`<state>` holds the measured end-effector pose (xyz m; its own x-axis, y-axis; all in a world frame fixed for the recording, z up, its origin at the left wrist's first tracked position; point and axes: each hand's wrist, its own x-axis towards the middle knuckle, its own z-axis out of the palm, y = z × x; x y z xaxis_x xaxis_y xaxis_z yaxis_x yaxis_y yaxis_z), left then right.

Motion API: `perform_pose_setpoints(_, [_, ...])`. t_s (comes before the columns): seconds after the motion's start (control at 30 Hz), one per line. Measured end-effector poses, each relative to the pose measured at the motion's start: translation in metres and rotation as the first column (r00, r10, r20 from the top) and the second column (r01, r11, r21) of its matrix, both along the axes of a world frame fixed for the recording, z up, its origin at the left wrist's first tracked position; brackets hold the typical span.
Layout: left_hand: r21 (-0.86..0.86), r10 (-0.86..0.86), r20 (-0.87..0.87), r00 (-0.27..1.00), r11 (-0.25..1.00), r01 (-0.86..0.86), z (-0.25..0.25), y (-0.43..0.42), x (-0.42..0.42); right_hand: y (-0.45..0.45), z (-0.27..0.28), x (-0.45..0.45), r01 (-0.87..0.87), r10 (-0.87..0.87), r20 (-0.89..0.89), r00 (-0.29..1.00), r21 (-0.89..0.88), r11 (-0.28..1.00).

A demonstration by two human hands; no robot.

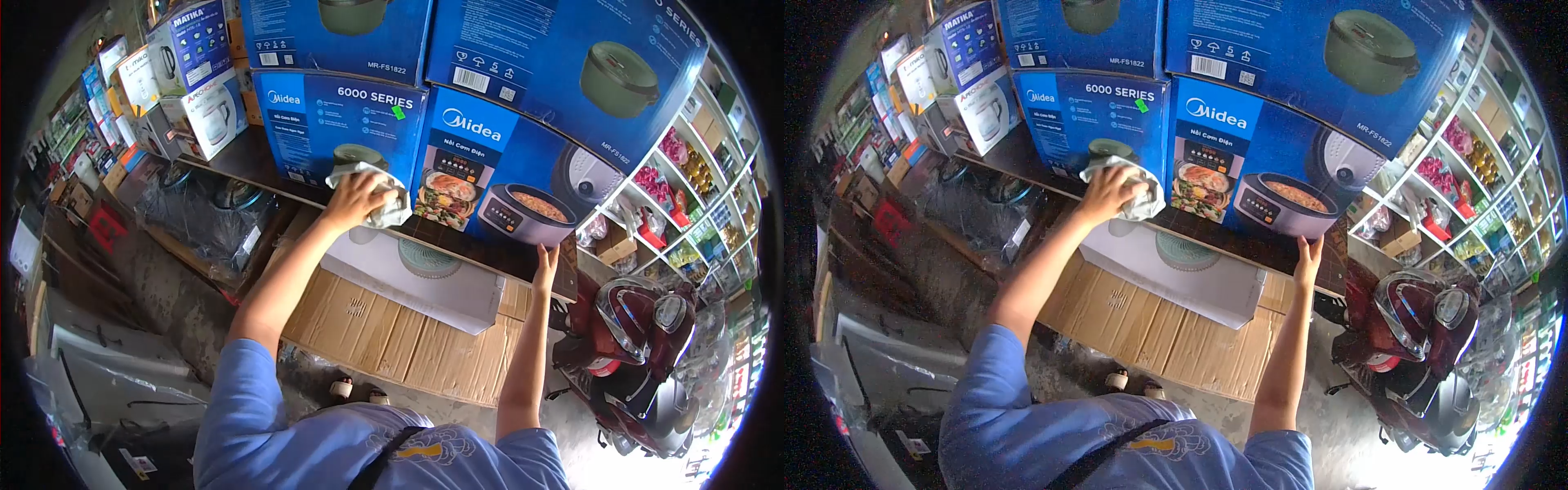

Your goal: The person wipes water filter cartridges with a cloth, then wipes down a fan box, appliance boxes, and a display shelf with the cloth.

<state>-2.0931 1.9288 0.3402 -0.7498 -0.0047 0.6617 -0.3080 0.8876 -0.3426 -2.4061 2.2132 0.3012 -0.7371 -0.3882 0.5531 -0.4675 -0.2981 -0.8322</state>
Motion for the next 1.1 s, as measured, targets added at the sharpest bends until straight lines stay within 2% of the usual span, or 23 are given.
perform_pose_setpoints(0.03, [-0.032,0.003,-0.064,0.998,0.999,-0.005,0.012,-0.003,0.001,-0.003,-0.001,0.002,0.158,-0.161,-0.194,0.968,-0.032,0.987])
perform_pose_setpoints(0.07, [-0.075,0.007,-0.113,0.994,0.997,-0.016,0.027,-0.009,0.003,-0.007,-0.002,0.006,0.3,-0.313,-0.373,0.873,-0.095,0.949])
perform_pose_setpoints(0.1, [-0.059,0.03,-0.17,0.985,0.997,-0.041,0.048,-0.008,0.007,-0.002,0.02,0.027,0.356,-0.353,-0.464,0.812,-0.086,0.931])
perform_pose_setpoints(0.2, [-0.048,0.021,-0.431,0.902,0.998,-0.046,0.116,-0.002,0.014,-0.019,0.067,0.072,0.469,-0.504,-0.588,0.633,-0.227,0.854])
perform_pose_setpoints(0.27, [-0.019,0.088,-0.498,0.863,0.994,-0.112,0.145,-0.008,0.017,-0.035,0.099,0.102,0.377,-0.344,-0.645,0.682,-0.094,0.922])
perform_pose_setpoints(0.3, [-0.01,0.08,-0.54,0.838,0.995,-0.101,0.153,-0.015,0.016,-0.048,0.106,0.113,0.266,-0.236,-0.646,0.726,-0.053,0.962])
perform_pose_setpoints(0.33, [0.012,0.037,-0.541,0.84,0.999,-0.036,0.153,-0.024,0.017,-0.059,0.111,0.125,0.153,-0.126,-0.645,0.754,-0.014,0.988])
perform_pose_setpoints(0.4, [-0.035,-0.055,-0.539,0.841,0.998,0.043,0.139,-0.035,0.018,-0.081,0.108,0.153,0.13,-0.06,-0.686,0.725,0.052,0.99])
perform_pose_setpoints(0.43, [-0.034,-0.043,-0.511,0.859,0.999,0.03,0.123,-0.04,0.022,-0.087,0.104,0.168,0.042,0.029,-0.656,0.754,0.093,0.995])
perform_pose_setpoints(0.47, [-0.015,-0.075,-0.497,0.864,0.997,0.078,0.104,-0.041,0.028,-0.093,0.097,0.181,0.042,0.061,-0.671,0.739,0.137,0.99])
perform_pose_setpoints(0.57, [-0.011,-0.008,-0.309,0.951,1.0,0.005,0.027,-0.065,0.064,-0.107,0.058,0.222,-0.027,0.179,-0.563,0.807,0.266,0.963])
perform_pose_setpoints(0.6, [-0.003,-0.013,-0.3,0.954,1.0,0.013,0.005,-0.077,0.078,-0.113,0.048,0.233,-0.038,0.206,-0.546,0.812,0.303,0.952])
perform_pose_setpoints(0.67, [0.167,-0.01,-0.295,0.955,0.984,0.062,-0.01,-0.09,0.101,-0.124,0.039,0.262,-0.027,0.23,-0.534,0.813,0.36,0.932])
perform_pose_setpoints(0.77, [0.081,-0.008,-0.286,0.958,0.996,0.032,0.033,-0.108,0.115,-0.146,0.03,0.294,-0.075,0.26,-0.496,0.829,0.362,0.929])
perform_pose_setpoints(0.8, [0.027,-0.027,-0.333,0.942,0.999,0.038,0.05,-0.121,0.112,-0.151,0.037,0.305,-0.087,0.287,-0.484,0.827,0.395,0.915])
perform_pose_setpoints(0.83, [0.047,-0.111,-0.429,0.896,0.988,0.145,0.077,-0.127,0.11,-0.155,0.042,0.316,-0.093,0.308,-0.47,0.828,0.426,0.9])
perform_pose_setpoints(0.9, [-0.007,-0.097,-0.541,0.835,0.994,0.111,0.123,-0.146,0.104,-0.16,0.048,0.336,-0.086,0.294,-0.455,0.841,0.425,0.901])
perform_pose_setpoints(0.97, [0.001,-0.136,-0.555,0.821,0.986,0.164,0.157,-0.154,0.109,-0.161,0.058,0.353,-0.088,0.294,-0.446,0.846,0.426,0.901])
perform_pose_setpoints(1.0, [0.019,-0.135,-0.544,0.828,0.985,0.173,0.163,-0.155,0.112,-0.161,0.062,0.36,-0.072,0.282,-0.441,0.852,0.434,0.898])
perform_pose_setpoints(1.07, [-0.014,-0.169,-0.6,0.782,0.98,0.201,0.137,-0.161,0.101,-0.161,0.066,0.372,-0.057,0.252,-0.435,0.865,0.414,0.909])
perform_pose_setpoints(1.1, [0.039,-0.198,-0.608,0.769,0.96,0.278,0.121,-0.154,0.103,-0.162,0.067,0.377,-0.043,0.233,-0.43,0.872,0.407,0.912])
